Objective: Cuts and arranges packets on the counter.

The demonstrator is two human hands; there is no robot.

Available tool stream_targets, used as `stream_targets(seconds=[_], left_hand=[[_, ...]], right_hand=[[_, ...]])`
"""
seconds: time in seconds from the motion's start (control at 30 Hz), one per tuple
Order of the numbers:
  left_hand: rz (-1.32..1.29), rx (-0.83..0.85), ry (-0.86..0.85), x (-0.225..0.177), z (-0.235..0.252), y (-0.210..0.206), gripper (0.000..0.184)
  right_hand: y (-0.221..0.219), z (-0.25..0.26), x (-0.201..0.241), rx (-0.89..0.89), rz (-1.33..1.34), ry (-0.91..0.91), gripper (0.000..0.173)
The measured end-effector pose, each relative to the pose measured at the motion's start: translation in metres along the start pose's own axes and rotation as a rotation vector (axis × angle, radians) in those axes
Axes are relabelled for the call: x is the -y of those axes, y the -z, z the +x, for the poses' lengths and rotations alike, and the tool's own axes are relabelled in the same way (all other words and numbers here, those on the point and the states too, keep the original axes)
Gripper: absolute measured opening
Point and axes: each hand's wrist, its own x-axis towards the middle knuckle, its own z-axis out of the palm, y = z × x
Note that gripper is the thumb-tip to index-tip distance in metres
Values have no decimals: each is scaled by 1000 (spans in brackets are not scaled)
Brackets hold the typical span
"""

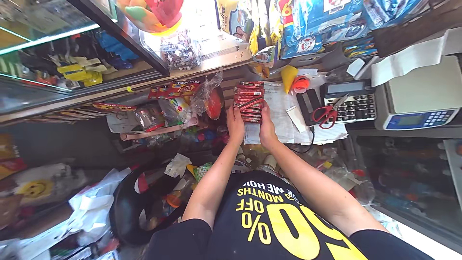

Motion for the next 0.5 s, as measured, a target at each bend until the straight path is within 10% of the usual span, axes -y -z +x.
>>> stream_targets(seconds=[0.5], left_hand=[[-110,-300,11,-40,78,10,50]], right_hand=[[-46,94,27,173,23,67,57]])
